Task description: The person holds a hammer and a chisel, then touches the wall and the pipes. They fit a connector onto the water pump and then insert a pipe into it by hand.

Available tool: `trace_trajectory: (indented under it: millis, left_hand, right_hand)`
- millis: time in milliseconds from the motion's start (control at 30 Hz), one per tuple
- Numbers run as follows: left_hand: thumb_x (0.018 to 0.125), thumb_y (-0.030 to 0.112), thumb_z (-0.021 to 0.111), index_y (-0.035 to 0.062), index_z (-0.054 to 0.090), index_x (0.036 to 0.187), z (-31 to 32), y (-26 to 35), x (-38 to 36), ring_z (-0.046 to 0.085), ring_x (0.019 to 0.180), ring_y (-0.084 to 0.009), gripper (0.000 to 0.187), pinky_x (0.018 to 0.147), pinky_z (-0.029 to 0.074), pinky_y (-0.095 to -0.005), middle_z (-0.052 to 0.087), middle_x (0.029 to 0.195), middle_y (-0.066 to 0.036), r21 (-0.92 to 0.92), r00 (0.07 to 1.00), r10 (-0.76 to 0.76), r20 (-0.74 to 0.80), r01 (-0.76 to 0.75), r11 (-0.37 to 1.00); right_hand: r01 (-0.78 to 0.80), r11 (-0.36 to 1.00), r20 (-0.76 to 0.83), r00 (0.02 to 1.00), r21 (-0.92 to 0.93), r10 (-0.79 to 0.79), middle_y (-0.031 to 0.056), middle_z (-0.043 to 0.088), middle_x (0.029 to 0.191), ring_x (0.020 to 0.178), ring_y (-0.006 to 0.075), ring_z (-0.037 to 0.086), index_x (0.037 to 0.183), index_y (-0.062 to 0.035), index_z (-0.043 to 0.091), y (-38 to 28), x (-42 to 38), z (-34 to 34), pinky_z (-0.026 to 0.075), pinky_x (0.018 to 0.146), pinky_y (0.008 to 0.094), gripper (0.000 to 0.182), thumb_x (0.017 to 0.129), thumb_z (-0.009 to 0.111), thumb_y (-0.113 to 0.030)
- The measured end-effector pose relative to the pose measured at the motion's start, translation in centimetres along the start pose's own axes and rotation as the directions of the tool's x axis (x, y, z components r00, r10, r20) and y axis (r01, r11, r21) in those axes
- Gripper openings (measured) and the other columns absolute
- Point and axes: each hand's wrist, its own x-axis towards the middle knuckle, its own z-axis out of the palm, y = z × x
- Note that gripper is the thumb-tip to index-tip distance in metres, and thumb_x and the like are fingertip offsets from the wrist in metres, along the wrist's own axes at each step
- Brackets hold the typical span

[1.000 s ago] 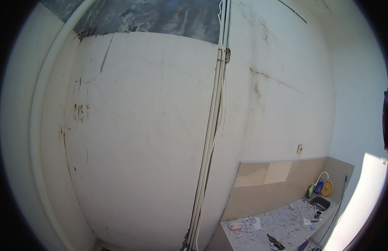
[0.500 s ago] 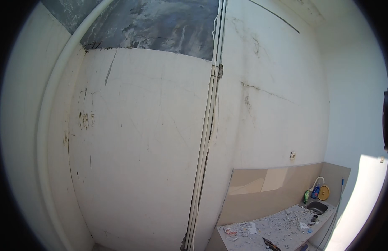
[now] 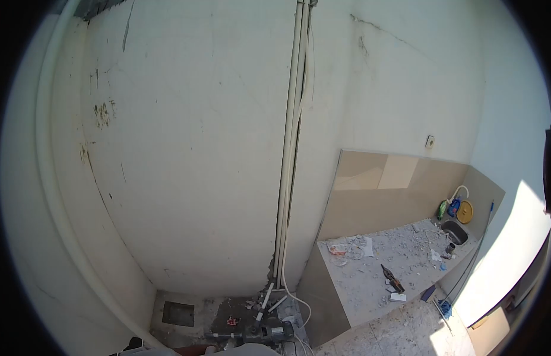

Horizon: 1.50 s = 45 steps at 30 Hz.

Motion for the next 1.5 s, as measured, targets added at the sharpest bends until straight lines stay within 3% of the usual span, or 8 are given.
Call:
trace_trajectory:
  millis: [200, 233, 267, 433, 1033, 1233, 1400, 1500]
  left_hand:
    - [0.079, 0.027, 0.072, 0.0069, 0.077, 0.094, 6.4, -10.1, -0.1, 0.069, 0.081, -0.0227, 0.025, 0.075, 0.052, -0.0357, 0.074, 0.088, -0.014, -0.140, 0.948, 0.318, 0.006, -0.314, 0.939]
    - [0.076, 0.033, 0.075, 0.0057, 0.077, 0.092, 4.9, -6.1, -2.9, 0.070, 0.078, -0.0253, 0.032, 0.075, 0.053, -0.0367, 0.073, 0.086, -0.016, 0.123, 0.941, 0.336, 0.039, -0.338, 0.933]
    - [0.074, 0.037, 0.075, 0.0058, 0.077, 0.087, 3.7, -2.2, -5.0, 0.069, 0.077, -0.0291, 0.034, 0.074, 0.053, -0.0389, 0.071, 0.084, -0.019, -0.113, 0.996, -0.071, 0.053, 0.076, 0.991]
    - [0.074, 0.044, 0.072, 0.0069, 0.077, 0.084, 6.0, -3.4, -5.2, 0.068, 0.073, -0.0336, 0.038, 0.072, 0.053, -0.0422, 0.071, 0.083, -0.020, 0.034, 0.983, -0.162, 0.088, 0.160, 0.987]
    - [0.069, 0.030, 0.072, 0.0024, 0.073, 0.085, -1.5, -6.6, -4.9, 0.069, 0.072, -0.0291, 0.032, 0.069, 0.052, -0.0408, 0.071, 0.078, -0.017, 0.098, 0.917, 0.030, 0.397, -0.075, 0.992]
    - [0.074, 0.026, 0.071, 0.0020, 0.072, 0.086, -4.6, -7.2, -4.1, 0.068, 0.074, -0.0241, 0.027, 0.070, 0.052, -0.0378, 0.071, 0.081, -0.014, 0.218, 0.800, -0.093, 0.592, -0.048, 0.975]
    - [0.080, 0.022, 0.073, 0.0035, 0.068, 0.105, -7.2, -8.9, 4.3, 0.069, 0.088, -0.0266, 0.032, 0.080, 0.052, -0.0396, 0.071, 0.096, -0.015, -0.082, 0.988, 0.009, 0.153, 0.004, 0.997]
    - [0.082, 0.009, 0.070, 0.0014, 0.062, 0.116, -11.4, -8.4, 12.4, 0.056, 0.115, -0.0397, 0.036, 0.100, 0.044, -0.0456, 0.062, 0.120, -0.020, 0.106, 0.898, 0.254, -0.358, -0.232, 0.967]
  right_hand:
    - [0.117, 0.990, 0.212, 0.972, -0.076, -0.098, 0.0249, 0.067, 0.115, 0.107, 0.0373, 0.066, 0.105, -0.0051, 0.067, 13.2, -0.1, 12.4, 0.052, 0.084, 0.0466, 0.036, 0.095, 0.050, -0.035]
    - [0.187, 0.977, 0.271, 0.950, -0.100, -0.154, 0.0243, 0.068, 0.113, 0.104, 0.0366, 0.067, 0.111, -0.0055, 0.068, 13.0, -1.5, 11.9, 0.054, 0.083, 0.0458, 0.037, 0.092, 0.054, -0.034]
    - [0.049, 0.998, 0.154, 0.987, 0.040, -0.055, 0.0243, 0.070, 0.102, 0.097, 0.0405, 0.068, 0.109, -0.0098, 0.070, 12.4, -2.1, 12.4, 0.053, 0.085, 0.0503, 0.038, 0.078, 0.066, -0.032]
    - [-0.033, 0.998, 0.133, 0.991, 0.058, 0.025, 0.0223, 0.071, 0.105, 0.099, 0.0404, 0.067, 0.110, -0.0084, 0.070, 10.1, -4.5, 12.6, 0.054, 0.088, 0.0467, 0.039, 0.077, 0.066, -0.029]
    - [-0.477, 0.842, -0.095, 0.854, 0.250, 0.512, 0.0245, 0.070, 0.104, 0.104, 0.0393, 0.066, 0.113, -0.0112, 0.067, -2.1, -6.9, 10.8, 0.052, 0.088, 0.0472, 0.033, 0.084, 0.068, -0.026]
    - [-0.277, 0.899, -0.252, 0.894, 0.340, 0.370, 0.0216, 0.068, 0.085, 0.076, 0.0346, 0.068, 0.109, -0.0046, 0.065, 1.4, -5.4, 13.2, 0.052, 0.071, 0.0438, 0.029, 0.083, 0.070, -0.018]
    - [-0.197, 0.895, -0.474, 0.791, 0.399, 0.386, 0.0178, 0.065, 0.072, 0.071, 0.0333, 0.067, 0.107, -0.0033, 0.063, 5.8, 4.2, 10.5, 0.050, 0.066, 0.0417, 0.024, 0.085, 0.067, -0.012]
    - [-0.243, 0.885, -0.541, 0.717, 0.397, 0.440, 0.0189, 0.069, 0.079, 0.072, 0.0336, 0.068, 0.108, -0.0014, 0.063, 11.8, 8.2, 9.4, 0.050, 0.066, 0.0408, 0.022, 0.088, 0.066, -0.011]
